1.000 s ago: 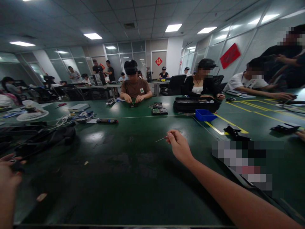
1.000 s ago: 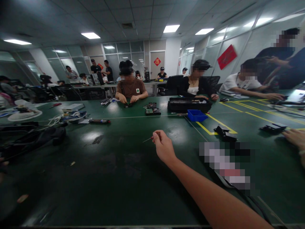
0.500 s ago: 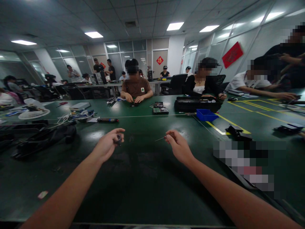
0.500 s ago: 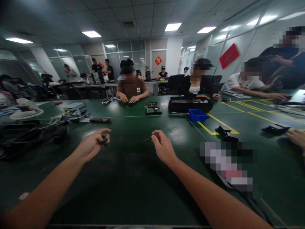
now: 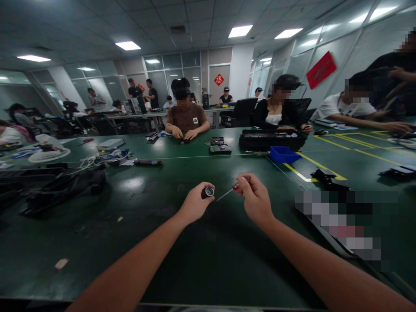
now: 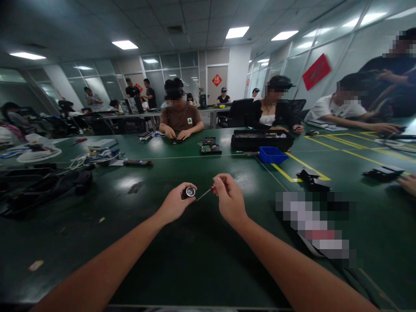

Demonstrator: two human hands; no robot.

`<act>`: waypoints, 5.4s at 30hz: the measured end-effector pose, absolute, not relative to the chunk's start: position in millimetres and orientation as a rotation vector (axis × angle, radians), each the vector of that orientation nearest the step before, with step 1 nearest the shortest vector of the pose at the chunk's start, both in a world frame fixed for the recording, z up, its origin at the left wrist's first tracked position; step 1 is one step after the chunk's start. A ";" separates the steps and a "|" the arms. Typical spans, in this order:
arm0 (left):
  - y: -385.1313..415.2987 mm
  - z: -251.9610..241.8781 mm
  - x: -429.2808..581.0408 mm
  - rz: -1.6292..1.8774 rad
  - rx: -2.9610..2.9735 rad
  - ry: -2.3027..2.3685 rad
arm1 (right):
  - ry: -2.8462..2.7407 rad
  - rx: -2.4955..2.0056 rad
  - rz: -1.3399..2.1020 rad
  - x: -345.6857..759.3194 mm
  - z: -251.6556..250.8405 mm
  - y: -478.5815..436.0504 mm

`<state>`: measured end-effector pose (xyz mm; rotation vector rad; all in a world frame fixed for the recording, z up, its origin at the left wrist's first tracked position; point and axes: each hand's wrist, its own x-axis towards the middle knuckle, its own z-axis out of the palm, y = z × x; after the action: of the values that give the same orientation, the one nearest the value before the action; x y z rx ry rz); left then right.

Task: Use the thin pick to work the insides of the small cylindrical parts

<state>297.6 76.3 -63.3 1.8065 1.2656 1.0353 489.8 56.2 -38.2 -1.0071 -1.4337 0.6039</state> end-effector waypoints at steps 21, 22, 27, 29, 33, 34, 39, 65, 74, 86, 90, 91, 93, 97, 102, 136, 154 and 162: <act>76.4 -72.7 284.2 1.130 1.847 1.274 | -1.605 -1.126 0.465 489.4 -45.4 58.6; 76.3 -72.2 284.0 1.132 1.841 1.281 | -1.620 -1.160 0.422 489.9 -43.5 57.9; 75.8 -69.6 283.2 1.148 1.847 1.303 | -1.648 -1.241 0.317 491.7 -38.2 56.6; 75.7 -69.1 282.8 1.152 1.851 1.309 | -1.647 -1.239 0.318 491.9 -38.6 57.7; 76.3 -69.6 281.3 1.151 1.849 1.327 | -1.640 -1.240 0.328 492.0 -40.2 60.0; 76.5 -69.8 281.0 1.149 1.851 1.328 | -1.644 -1.238 0.330 492.0 -40.5 60.2; 77.8 -70.2 280.5 1.144 1.833 1.334 | -1.663 -1.224 0.340 492.6 -40.8 59.6; 79.7 -75.3 278.2 1.125 2.085 1.354 | -1.753 -1.163 0.377 489.6 -36.9 56.1; 78.9 -76.3 280.8 1.103 2.124 1.358 | -1.804 -1.260 0.412 491.0 -40.1 58.6; 79.5 -76.1 282.1 1.090 2.112 1.371 | -1.713 -1.159 0.531 488.6 -44.9 58.9; 79.0 -77.3 283.2 1.090 2.045 1.400 | -1.519 -1.083 0.713 485.8 -50.6 66.7; 78.9 -77.4 283.3 1.098 2.034 1.399 | -1.455 -1.060 0.777 485.3 -52.2 69.3; 78.5 -76.6 283.2 1.109 2.052 1.370 | -1.278 -1.015 0.940 485.5 -55.2 74.9; 78.1 -72.1 282.8 1.109 2.167 1.305 | -0.909 -0.980 1.415 489.5 -58.5 84.6; 77.9 -69.1 283.5 1.070 2.153 1.348 | -1.020 -0.992 1.165 490.3 -55.5 83.7; 77.8 -69.8 282.2 1.018 2.231 1.405 | -1.687 -1.095 0.433 487.6 -48.2 57.6; 83.9 -75.1 278.6 1.168 1.954 1.420 | -1.664 -1.230 0.328 490.9 -42.5 61.7; 73.7 -64.7 286.3 1.118 1.831 1.416 | -1.616 -1.193 0.343 493.3 -39.6 60.1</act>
<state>286.3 73.7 -64.7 1.8310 1.4162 1.1179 493.3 60.1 -39.6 -1.1928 -1.6164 0.3428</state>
